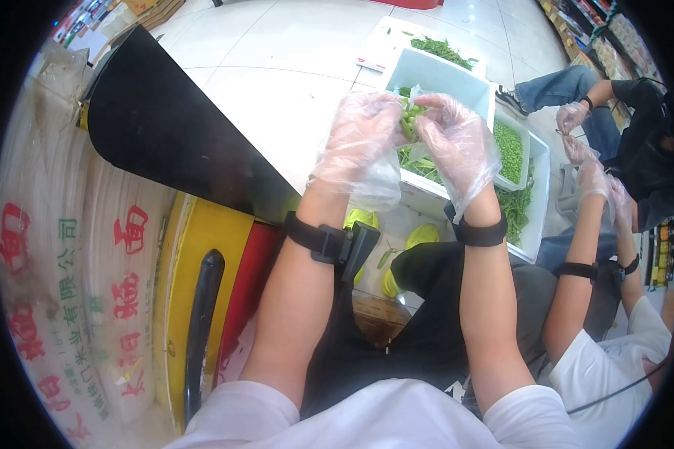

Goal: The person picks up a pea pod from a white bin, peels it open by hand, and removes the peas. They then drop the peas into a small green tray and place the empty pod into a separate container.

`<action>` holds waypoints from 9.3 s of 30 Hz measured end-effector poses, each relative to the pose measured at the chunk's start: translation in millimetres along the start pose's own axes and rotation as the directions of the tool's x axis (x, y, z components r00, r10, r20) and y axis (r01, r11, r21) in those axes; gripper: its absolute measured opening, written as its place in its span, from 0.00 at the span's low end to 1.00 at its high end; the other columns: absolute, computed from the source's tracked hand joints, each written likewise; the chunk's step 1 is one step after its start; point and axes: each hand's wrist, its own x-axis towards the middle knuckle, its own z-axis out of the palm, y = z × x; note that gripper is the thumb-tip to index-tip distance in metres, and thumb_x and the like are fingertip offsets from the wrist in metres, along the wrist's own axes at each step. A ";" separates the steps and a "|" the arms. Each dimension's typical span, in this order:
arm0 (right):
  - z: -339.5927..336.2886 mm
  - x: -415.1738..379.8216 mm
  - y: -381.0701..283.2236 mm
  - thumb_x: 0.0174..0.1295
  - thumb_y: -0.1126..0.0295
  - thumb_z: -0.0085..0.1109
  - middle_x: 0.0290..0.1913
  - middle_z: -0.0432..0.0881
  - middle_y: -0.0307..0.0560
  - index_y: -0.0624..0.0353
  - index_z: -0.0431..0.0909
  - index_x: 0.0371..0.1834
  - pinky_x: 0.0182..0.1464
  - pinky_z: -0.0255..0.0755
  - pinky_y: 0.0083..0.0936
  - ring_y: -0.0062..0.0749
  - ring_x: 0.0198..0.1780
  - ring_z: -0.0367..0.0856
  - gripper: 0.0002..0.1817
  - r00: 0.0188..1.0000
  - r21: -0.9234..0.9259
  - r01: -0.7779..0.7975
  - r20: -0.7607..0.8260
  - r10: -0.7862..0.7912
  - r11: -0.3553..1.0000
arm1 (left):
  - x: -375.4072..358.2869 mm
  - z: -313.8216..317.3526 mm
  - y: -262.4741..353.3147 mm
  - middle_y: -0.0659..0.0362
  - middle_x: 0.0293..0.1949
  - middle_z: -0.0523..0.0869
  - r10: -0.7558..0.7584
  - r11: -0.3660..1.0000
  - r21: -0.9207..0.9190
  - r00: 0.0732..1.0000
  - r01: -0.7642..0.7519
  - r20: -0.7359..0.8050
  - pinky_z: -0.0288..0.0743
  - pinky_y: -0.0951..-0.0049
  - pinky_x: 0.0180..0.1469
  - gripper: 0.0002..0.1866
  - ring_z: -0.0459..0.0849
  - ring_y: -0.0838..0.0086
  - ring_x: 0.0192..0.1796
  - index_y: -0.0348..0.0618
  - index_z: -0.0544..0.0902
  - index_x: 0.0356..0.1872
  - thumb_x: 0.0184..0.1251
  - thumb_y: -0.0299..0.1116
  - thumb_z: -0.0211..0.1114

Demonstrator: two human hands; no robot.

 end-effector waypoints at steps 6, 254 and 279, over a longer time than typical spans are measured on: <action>-4.3 -2.7 -0.9 0.54 0.70 0.60 0.28 0.83 0.41 0.61 0.83 0.45 0.35 0.74 0.20 0.21 0.30 0.80 0.15 0.999 -0.006 0.033 0.024 -0.033 0.999 | 1.7 -5.3 -3.5 0.53 0.37 0.84 0.009 1.000 0.008 0.998 -0.010 0.058 0.83 0.72 0.40 0.11 0.85 0.71 0.37 0.27 0.80 0.43 0.67 0.27 0.61; 18.3 -3.4 -8.8 0.51 0.75 0.64 0.30 0.84 0.44 0.62 0.83 0.34 0.35 0.75 0.22 0.24 0.30 0.82 0.07 0.965 -0.057 0.122 -0.227 -0.131 0.991 | 2.6 25.5 -19.7 0.55 0.40 0.79 -0.197 0.731 -0.678 0.975 0.079 -0.098 0.69 0.73 0.53 0.08 0.75 0.69 0.46 0.37 0.79 0.39 0.63 0.26 0.54; 9.7 -8.3 -8.5 0.57 0.76 0.58 0.33 0.87 0.49 0.64 0.84 0.38 0.38 0.77 0.22 0.27 0.31 0.85 0.08 0.987 0.006 0.106 -0.125 -0.105 0.994 | -10.8 40.0 3.4 0.57 0.37 0.76 -0.316 0.537 -0.837 0.945 0.107 -0.081 0.70 0.71 0.55 0.07 0.74 0.70 0.45 0.42 0.75 0.34 0.67 0.28 0.48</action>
